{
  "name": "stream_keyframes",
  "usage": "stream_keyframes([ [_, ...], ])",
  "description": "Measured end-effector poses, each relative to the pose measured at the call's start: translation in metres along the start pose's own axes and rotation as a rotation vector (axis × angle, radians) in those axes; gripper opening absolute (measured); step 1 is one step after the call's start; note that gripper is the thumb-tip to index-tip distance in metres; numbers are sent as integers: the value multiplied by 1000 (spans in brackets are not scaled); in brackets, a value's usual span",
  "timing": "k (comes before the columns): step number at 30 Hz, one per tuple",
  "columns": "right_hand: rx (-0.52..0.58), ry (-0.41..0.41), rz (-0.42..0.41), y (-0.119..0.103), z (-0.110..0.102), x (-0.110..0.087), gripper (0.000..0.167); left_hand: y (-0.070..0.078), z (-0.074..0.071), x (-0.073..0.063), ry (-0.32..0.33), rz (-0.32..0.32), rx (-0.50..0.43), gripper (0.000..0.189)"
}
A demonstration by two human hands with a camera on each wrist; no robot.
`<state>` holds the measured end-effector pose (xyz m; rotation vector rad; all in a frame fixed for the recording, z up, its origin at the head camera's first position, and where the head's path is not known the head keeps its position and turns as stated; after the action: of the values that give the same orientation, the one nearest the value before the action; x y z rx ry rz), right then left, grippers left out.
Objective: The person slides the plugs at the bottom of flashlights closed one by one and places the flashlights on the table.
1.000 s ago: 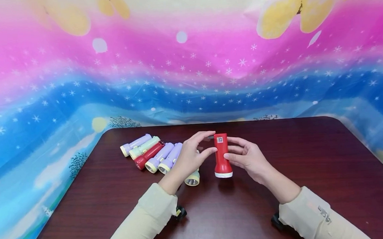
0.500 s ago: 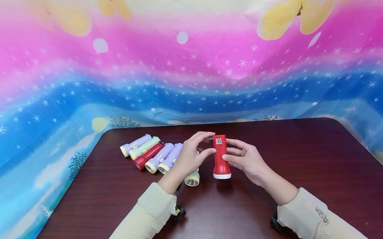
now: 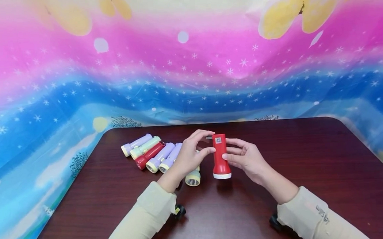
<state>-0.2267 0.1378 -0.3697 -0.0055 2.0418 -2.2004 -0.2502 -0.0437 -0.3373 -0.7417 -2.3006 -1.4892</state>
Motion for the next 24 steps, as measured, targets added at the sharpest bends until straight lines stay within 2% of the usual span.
stream_keyframes([
  [10,-7,-2,-20,-5,2,4,62,0,-3,3,3,-8,-7,47],
  [24,39,-27,-28,-8,3,6,64,1,-4,5,-4,10,-106,45],
])
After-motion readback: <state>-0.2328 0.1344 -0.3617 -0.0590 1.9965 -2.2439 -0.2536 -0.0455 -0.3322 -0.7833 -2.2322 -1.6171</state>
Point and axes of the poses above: each hand's wrist, its own x-axis towards the middle knuckle, its own z-axis out of the palm, y = z × x, the point moved 5 cm from there along x, towards the middle knuckle, and after that the axes turned 9 degrees about y, right-handed, at the moved point
